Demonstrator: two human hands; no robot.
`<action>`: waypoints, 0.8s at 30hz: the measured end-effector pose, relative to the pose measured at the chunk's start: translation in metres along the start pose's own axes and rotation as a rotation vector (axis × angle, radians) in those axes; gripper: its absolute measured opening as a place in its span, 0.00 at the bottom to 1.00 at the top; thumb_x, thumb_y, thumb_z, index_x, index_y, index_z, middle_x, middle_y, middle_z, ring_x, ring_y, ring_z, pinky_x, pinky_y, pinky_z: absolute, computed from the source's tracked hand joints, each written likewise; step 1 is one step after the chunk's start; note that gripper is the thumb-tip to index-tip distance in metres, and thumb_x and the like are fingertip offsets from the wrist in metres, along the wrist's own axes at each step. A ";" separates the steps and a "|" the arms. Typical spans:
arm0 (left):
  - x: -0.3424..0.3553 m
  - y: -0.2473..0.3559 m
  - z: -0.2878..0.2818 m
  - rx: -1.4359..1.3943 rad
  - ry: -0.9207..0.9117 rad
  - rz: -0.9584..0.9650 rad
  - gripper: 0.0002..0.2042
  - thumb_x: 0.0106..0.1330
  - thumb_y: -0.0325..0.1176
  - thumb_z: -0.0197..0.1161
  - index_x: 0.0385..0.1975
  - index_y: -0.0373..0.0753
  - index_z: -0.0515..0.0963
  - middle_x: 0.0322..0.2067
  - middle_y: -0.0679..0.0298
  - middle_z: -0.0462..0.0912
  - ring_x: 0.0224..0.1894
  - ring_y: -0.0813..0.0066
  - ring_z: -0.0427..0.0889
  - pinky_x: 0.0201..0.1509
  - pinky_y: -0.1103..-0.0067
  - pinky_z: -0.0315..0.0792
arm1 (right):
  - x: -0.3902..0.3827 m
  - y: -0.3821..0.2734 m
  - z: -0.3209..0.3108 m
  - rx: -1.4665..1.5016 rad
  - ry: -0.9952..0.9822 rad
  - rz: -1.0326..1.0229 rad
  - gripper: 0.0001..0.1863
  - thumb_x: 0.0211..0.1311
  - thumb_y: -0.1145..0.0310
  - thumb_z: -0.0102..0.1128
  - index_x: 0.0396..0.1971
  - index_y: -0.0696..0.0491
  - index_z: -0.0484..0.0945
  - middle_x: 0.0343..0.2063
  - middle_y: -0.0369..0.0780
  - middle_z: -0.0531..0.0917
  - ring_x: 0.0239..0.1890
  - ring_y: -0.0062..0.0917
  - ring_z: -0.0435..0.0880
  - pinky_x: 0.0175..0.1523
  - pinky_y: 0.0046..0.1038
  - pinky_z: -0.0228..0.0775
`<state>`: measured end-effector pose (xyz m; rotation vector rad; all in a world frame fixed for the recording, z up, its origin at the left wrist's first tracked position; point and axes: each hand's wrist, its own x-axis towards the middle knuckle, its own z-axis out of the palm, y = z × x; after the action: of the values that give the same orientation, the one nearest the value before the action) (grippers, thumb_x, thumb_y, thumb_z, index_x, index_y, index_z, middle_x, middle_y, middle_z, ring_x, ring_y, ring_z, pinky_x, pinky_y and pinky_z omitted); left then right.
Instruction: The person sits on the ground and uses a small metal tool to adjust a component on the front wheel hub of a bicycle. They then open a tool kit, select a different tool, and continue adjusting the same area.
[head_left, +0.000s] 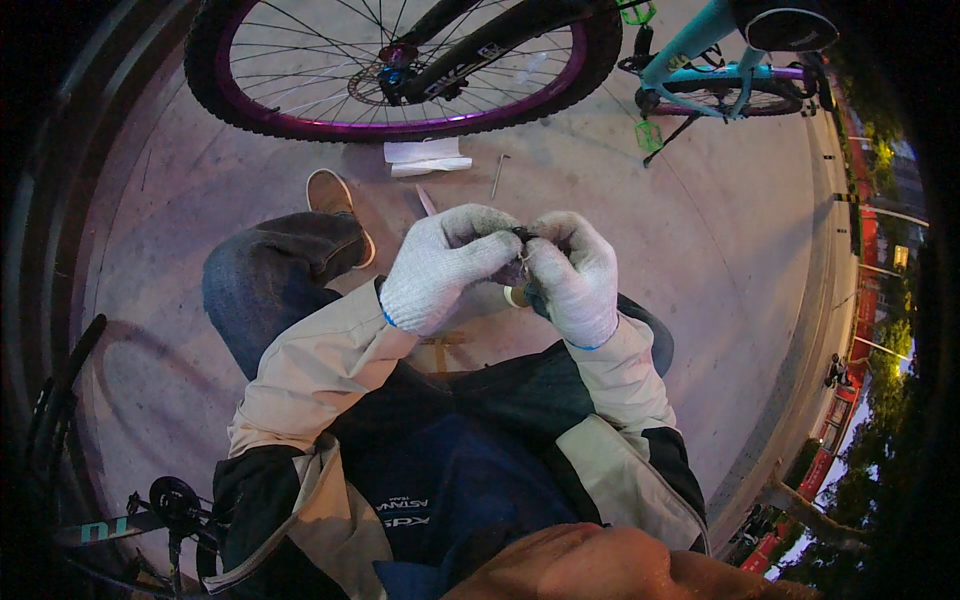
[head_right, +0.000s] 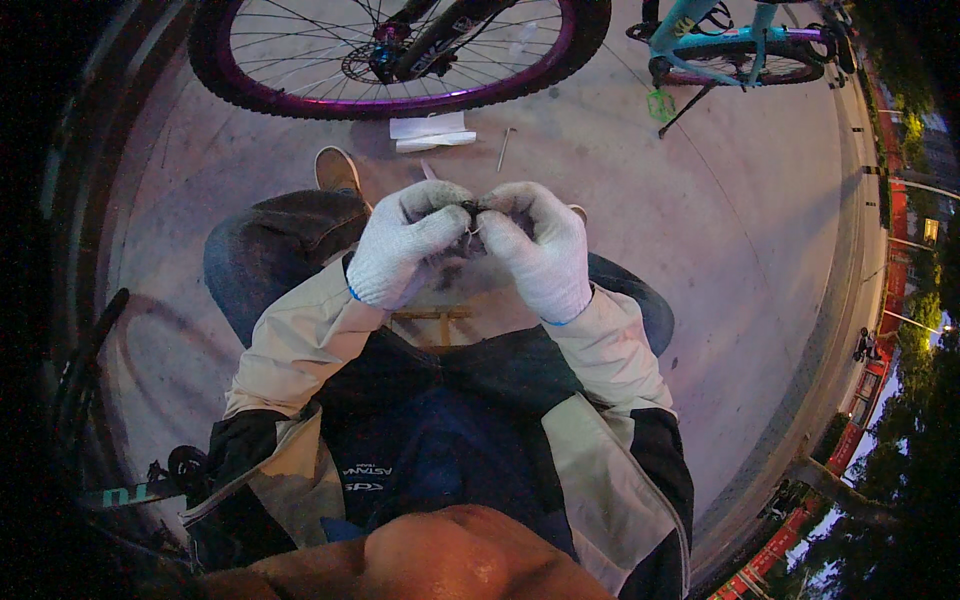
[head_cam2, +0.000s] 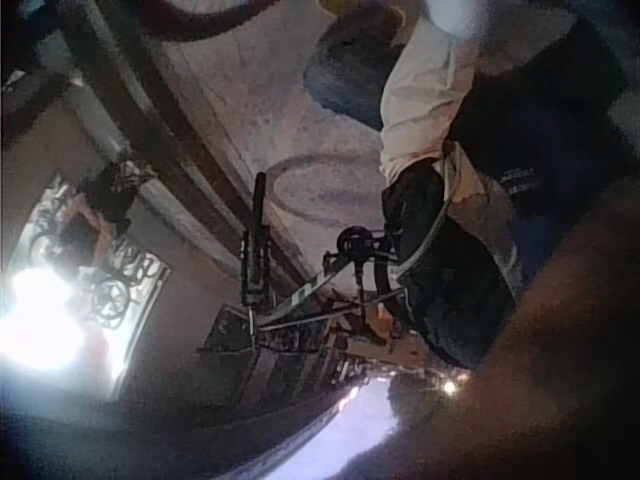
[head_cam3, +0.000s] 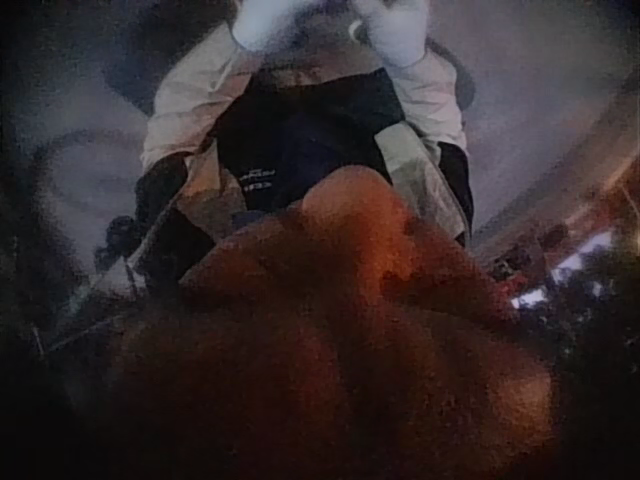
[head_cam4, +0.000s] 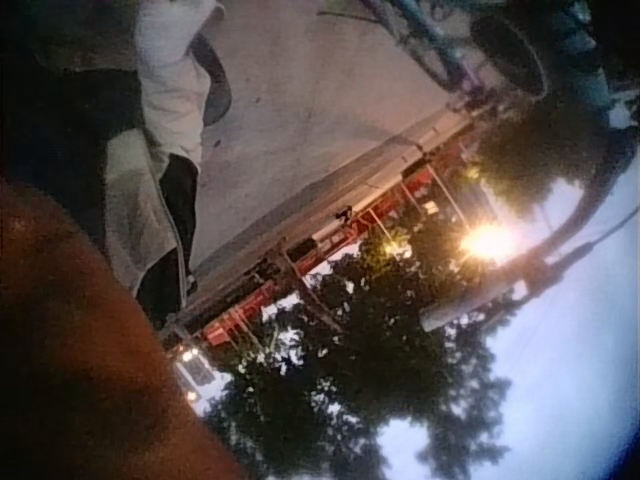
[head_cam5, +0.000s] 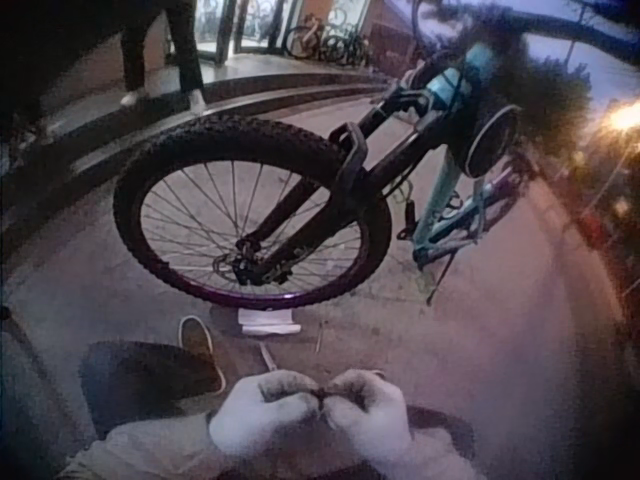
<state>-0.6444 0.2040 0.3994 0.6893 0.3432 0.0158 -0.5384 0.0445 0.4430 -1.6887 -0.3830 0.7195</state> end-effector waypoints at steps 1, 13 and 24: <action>0.000 -0.001 0.000 -0.031 -0.009 0.003 0.15 0.69 0.31 0.71 0.51 0.32 0.80 0.43 0.61 0.86 0.43 0.72 0.86 0.50 0.74 0.82 | 0.000 0.000 0.000 0.043 -0.022 0.045 0.09 0.68 0.72 0.66 0.45 0.59 0.80 0.32 0.34 0.83 0.32 0.15 0.80 0.38 0.20 0.74; 0.006 -0.006 -0.001 -0.182 0.061 -0.002 0.13 0.70 0.29 0.67 0.51 0.31 0.79 0.43 0.60 0.85 0.43 0.70 0.86 0.52 0.73 0.81 | 0.007 0.013 -0.010 0.748 -0.113 0.374 0.12 0.79 0.63 0.54 0.52 0.54 0.77 0.42 0.38 0.81 0.37 0.22 0.81 0.38 0.25 0.77; 0.016 -0.009 -0.011 -0.132 0.250 0.105 0.11 0.72 0.30 0.65 0.50 0.36 0.77 0.43 0.60 0.83 0.42 0.70 0.84 0.50 0.72 0.82 | 0.013 0.016 -0.009 1.143 -0.256 0.199 0.15 0.81 0.60 0.49 0.52 0.54 0.79 0.70 0.53 0.70 0.76 0.51 0.65 0.79 0.49 0.62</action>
<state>-0.6341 0.2057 0.3808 0.5741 0.5404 0.2243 -0.5250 0.0411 0.4254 -0.5541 0.0568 1.0343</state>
